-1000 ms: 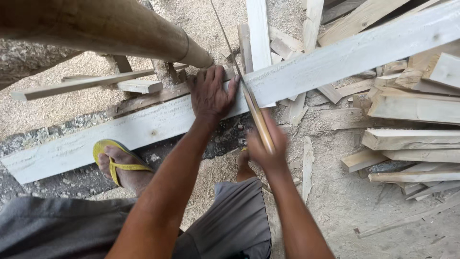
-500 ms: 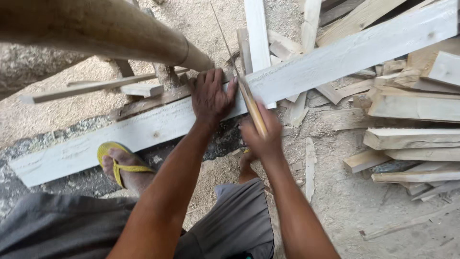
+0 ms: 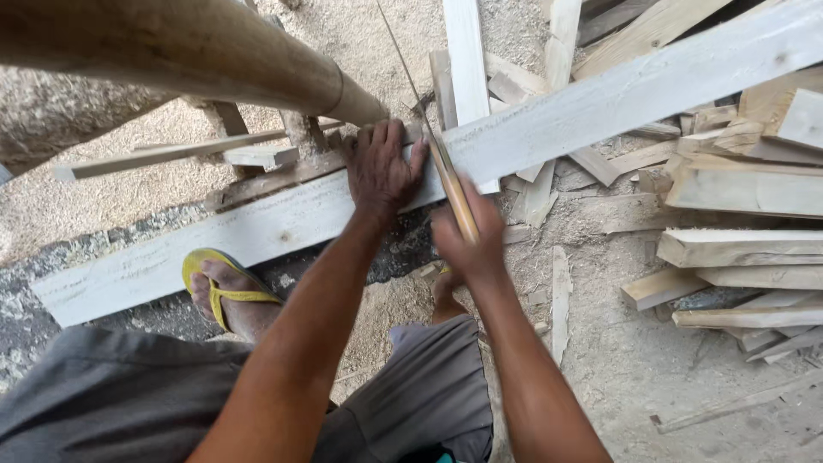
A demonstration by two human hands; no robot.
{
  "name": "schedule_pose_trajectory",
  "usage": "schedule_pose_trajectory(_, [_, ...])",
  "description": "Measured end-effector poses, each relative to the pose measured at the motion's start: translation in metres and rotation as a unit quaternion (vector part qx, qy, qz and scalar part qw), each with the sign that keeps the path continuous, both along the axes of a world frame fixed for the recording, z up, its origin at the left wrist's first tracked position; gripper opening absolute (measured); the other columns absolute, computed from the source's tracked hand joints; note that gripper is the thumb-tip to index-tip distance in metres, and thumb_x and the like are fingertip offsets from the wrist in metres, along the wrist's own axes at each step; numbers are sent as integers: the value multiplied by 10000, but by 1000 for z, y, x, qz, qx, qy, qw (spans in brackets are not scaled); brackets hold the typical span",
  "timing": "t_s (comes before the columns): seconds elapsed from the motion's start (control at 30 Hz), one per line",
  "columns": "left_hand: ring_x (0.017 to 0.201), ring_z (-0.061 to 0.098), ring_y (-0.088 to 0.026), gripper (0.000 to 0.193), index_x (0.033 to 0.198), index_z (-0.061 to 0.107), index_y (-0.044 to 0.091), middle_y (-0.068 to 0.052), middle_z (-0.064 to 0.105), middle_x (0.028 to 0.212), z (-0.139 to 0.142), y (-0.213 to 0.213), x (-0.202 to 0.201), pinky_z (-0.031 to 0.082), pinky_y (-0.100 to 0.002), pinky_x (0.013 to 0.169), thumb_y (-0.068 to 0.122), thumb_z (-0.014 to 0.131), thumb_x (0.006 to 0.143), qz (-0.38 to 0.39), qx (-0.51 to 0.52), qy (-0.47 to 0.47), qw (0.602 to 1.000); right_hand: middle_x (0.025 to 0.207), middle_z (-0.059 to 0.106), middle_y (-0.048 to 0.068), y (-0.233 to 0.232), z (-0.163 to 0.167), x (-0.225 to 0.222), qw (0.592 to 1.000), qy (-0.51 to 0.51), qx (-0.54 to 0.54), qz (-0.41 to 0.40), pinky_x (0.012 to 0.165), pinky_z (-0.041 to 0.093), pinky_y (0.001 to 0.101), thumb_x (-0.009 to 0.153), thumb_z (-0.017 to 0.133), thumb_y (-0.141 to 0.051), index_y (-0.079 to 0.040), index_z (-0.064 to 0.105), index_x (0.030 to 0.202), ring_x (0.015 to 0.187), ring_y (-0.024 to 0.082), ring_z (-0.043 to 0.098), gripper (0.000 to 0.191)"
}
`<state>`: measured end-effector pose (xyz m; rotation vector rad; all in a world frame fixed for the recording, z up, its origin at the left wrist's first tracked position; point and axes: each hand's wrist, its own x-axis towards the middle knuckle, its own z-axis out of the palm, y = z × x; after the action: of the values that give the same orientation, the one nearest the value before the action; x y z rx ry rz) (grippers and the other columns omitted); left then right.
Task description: The person places a wooden plank on a work beam, measures it with a tape measure, marks it with a pencil and a square, and saws the plank with a hand saw. They move cut pieces aside, then measure and mark another plank and continue sawing.
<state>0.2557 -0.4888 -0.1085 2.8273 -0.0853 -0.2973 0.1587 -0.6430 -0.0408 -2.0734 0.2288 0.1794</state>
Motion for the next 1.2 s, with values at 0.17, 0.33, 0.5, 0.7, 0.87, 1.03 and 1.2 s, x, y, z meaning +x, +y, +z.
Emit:
schedule_pose_trajectory(0.17, [1165, 512, -249, 436, 1114, 601, 163, -38, 608, 1133, 5, 1, -2, 309, -524, 1067, 579, 508, 1022, 12, -30, 33, 999, 685, 705, 166, -17, 17, -64, 995, 92, 25, -35, 465, 559, 331, 855, 579, -19, 47, 514, 1482, 528, 188, 661, 634])
schedule_pose_trajectory(0.33, [1123, 518, -228, 458, 1111, 603, 160, -34, 606, 1117, 1, -3, 1, 289, -537, 1075, 589, 510, 980, 1, -2, -22, 1000, 1177, 777, 212, -46, 133, -156, 996, 66, -40, -51, 596, 591, 237, 795, 616, 37, 38, 551, 1411, 725, 136, 786, 620])
schedule_pose_trajectory(0.5, [1127, 518, -223, 465, 1126, 603, 156, -38, 605, 1105, -8, -1, -2, 275, -551, 1087, 587, 485, 997, 8, -5, -27, 1000, 668, 599, 97, 7, 24, 18, 989, 115, 80, -39, 386, 500, 304, 856, 580, -37, 31, 516, 1488, 482, 176, 561, 639])
schedule_pose_trajectory(0.7, [1116, 507, -245, 495, 1127, 594, 147, -56, 590, 1119, -9, 3, 0, 285, -540, 1062, 609, 461, 1008, 4, -32, 6, 999, 1311, 660, 281, -30, 89, -109, 998, -55, 43, 5, 844, 585, 377, 859, 612, 3, 112, 437, 1471, 1004, 294, 733, 646])
schedule_pose_trajectory(0.87, [1091, 516, -239, 493, 1111, 601, 150, -73, 598, 1095, -9, 0, 1, 304, -491, 1037, 599, 430, 1000, -3, -22, -14, 1000, 1266, 675, 293, -32, 123, -104, 992, -103, -62, 45, 765, 630, 282, 813, 636, 46, 110, 456, 1435, 984, 251, 776, 651])
schedule_pose_trajectory(1.03, [1091, 515, -261, 520, 1116, 610, 145, -79, 608, 1105, -6, 0, -2, 283, -535, 1004, 620, 460, 968, -2, -16, -39, 999, 819, 728, 131, 8, -13, 17, 998, 54, 13, -14, 530, 591, 321, 872, 624, -97, 10, 565, 1422, 636, 177, 719, 564])
schedule_pose_trajectory(1.2, [1134, 516, -276, 486, 1093, 608, 144, -83, 601, 1120, 0, 0, 2, 289, -546, 1045, 601, 480, 991, 7, -30, 7, 1000, 1379, 624, 299, -49, 36, -155, 997, -74, 32, 6, 1021, 524, 388, 900, 644, -57, 101, 451, 1471, 1245, 336, 659, 623])
